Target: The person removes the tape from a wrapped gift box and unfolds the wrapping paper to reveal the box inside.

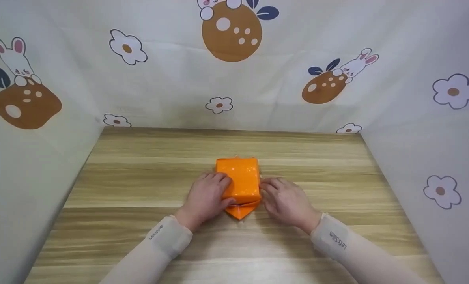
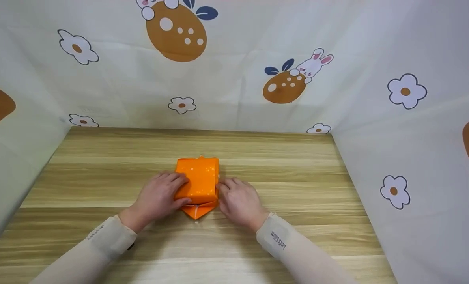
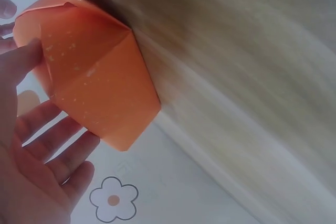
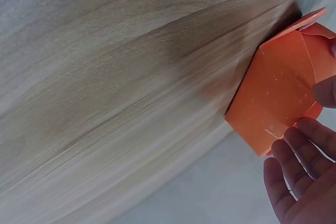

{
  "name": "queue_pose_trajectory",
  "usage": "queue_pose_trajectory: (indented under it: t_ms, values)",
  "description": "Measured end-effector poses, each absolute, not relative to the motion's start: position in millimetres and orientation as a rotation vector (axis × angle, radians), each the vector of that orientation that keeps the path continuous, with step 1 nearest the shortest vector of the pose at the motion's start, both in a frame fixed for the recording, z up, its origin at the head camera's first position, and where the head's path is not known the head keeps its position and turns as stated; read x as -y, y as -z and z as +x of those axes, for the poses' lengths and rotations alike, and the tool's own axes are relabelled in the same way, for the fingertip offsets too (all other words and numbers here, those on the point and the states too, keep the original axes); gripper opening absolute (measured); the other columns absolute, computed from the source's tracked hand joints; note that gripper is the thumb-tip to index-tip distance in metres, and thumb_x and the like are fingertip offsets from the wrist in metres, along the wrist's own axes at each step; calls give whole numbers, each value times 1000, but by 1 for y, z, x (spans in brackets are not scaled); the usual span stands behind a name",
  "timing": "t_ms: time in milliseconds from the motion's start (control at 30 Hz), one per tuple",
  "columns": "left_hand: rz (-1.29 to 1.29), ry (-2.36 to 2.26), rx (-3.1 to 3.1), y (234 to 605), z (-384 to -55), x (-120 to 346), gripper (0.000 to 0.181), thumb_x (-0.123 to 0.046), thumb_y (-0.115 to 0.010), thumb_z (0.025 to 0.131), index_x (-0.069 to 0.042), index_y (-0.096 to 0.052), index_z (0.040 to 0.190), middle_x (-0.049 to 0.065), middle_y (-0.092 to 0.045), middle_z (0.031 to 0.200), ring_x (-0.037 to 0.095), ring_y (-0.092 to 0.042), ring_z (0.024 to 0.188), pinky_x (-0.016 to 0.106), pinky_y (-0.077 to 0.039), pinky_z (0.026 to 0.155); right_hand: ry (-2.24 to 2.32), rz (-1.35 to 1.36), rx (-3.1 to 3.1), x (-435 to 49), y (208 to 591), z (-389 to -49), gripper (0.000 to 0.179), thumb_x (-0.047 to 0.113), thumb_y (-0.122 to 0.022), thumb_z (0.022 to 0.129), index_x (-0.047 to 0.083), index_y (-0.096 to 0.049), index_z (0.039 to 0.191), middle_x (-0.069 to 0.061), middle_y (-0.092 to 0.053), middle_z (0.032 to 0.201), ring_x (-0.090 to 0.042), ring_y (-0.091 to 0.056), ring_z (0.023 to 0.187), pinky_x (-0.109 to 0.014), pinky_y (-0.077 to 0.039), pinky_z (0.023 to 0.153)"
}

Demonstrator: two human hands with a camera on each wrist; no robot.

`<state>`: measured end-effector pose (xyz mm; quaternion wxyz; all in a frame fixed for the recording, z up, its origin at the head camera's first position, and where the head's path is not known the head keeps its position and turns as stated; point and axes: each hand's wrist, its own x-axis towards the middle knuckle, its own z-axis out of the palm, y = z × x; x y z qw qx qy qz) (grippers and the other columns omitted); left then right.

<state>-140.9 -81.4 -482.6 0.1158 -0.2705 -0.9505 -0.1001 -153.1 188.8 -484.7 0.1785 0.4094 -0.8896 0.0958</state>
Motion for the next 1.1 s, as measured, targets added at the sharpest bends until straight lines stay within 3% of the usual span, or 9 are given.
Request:
queue_pose_trajectory:
  t_ms: [367,667,867,1000,1100]
  values:
    - [-760,448,2791,487,-135,90,53,-43,-65,95,-8,-56,134,11,-58,130,31,-57,119,50,-38,108,-298,1180,2592,-184,480,-155,40,20,-67,90,9,-64,128,-6,-59,134,-23,-57,117,-43,-46,100]
    - [-710,519,2753,491,-130,103,59,-38,-60,99,-12,-42,148,11,-50,142,31,-55,122,48,-46,101,-267,1219,2611,-177,482,-155,43,23,-69,90,16,-64,133,-5,-60,133,-24,-56,120,-44,-45,102]
    - [-787,367,2637,488,-128,102,68,-23,-62,97,-20,-31,157,8,-27,161,29,-39,138,50,-40,106,-244,1253,2572,-174,483,-156,39,20,-69,90,16,-68,129,-8,-60,130,-26,-57,117,-45,-45,102]
    - [-877,202,2594,482,-128,100,61,-21,-59,97,-18,-38,154,7,-17,165,27,-25,147,51,-30,113,-231,1260,2566,-172,482,-156,38,20,-71,90,13,-68,128,-7,-60,131,-25,-58,118,-43,-45,103]
    - [-906,158,2575,476,-128,100,54,-25,-62,94,-12,-51,145,9,-28,161,26,-27,146,49,-28,115,-230,1261,2575,-169,479,-155,38,19,-71,89,12,-69,127,-6,-61,132,-24,-58,119,-42,-44,104]
